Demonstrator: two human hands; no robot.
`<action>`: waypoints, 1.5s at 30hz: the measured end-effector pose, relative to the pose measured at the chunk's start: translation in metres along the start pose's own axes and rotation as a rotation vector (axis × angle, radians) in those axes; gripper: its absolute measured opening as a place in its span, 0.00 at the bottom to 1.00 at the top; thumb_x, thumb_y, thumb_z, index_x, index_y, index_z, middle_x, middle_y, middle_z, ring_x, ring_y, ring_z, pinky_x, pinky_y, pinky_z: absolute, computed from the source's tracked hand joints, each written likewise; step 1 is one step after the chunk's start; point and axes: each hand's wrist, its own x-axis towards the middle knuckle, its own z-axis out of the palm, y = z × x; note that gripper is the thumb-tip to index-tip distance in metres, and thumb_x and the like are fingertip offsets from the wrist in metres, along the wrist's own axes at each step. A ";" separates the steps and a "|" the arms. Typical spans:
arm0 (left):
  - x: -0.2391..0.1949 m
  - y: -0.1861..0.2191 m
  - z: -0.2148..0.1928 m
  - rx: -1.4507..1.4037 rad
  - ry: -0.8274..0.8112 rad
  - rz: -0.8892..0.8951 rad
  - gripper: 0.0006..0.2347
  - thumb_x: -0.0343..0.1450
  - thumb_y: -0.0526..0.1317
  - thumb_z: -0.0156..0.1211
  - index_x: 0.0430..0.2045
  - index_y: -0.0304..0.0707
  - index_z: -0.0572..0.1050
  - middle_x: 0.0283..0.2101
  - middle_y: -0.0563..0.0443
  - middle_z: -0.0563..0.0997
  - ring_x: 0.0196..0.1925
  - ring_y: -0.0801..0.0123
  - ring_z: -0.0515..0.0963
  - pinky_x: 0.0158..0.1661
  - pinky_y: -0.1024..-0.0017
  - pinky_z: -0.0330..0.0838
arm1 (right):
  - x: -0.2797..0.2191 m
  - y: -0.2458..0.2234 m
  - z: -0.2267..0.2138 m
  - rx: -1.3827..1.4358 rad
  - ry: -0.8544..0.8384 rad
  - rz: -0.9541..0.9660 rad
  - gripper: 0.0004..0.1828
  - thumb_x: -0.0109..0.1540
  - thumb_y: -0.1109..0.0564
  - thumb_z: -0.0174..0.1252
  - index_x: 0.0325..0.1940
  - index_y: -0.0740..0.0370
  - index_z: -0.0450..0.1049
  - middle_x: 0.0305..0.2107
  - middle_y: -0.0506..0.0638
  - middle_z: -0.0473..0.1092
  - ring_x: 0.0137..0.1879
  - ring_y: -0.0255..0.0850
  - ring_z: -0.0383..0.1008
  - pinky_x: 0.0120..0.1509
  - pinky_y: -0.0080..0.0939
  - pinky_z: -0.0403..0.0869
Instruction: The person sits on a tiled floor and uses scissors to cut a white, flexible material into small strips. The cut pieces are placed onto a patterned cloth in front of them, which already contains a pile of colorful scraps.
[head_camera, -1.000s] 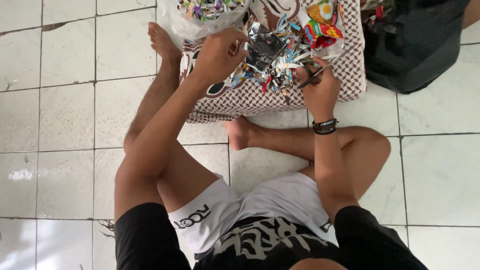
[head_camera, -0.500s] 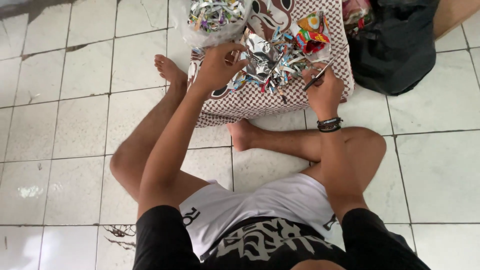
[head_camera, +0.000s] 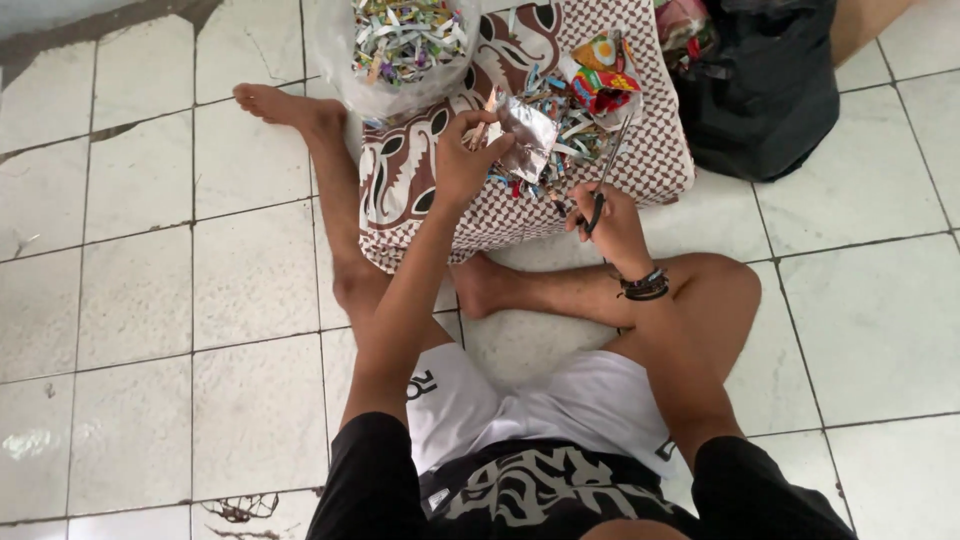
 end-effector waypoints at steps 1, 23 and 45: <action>0.003 -0.007 0.005 -0.006 -0.002 -0.004 0.15 0.65 0.40 0.75 0.42 0.39 0.78 0.45 0.38 0.79 0.51 0.50 0.81 0.54 0.56 0.75 | 0.002 -0.001 0.000 -0.006 0.002 0.004 0.25 0.72 0.43 0.51 0.49 0.73 0.71 0.21 0.58 0.74 0.20 0.33 0.72 0.24 0.30 0.68; -0.009 -0.050 0.025 -0.284 -0.028 0.126 0.08 0.72 0.43 0.63 0.39 0.45 0.73 0.36 0.55 0.75 0.34 0.72 0.72 0.32 0.71 0.71 | 0.003 -0.006 0.038 -0.131 -0.221 0.149 0.31 0.67 0.35 0.44 0.48 0.66 0.72 0.21 0.54 0.72 0.18 0.34 0.65 0.26 0.30 0.67; -0.014 -0.051 0.046 0.063 0.136 0.188 0.08 0.73 0.41 0.54 0.44 0.45 0.71 0.23 0.56 0.68 0.19 0.76 0.60 0.25 0.72 0.56 | -0.022 -0.051 -0.025 -0.114 -0.140 0.137 0.31 0.67 0.34 0.43 0.51 0.65 0.71 0.26 0.55 0.74 0.21 0.33 0.66 0.26 0.28 0.65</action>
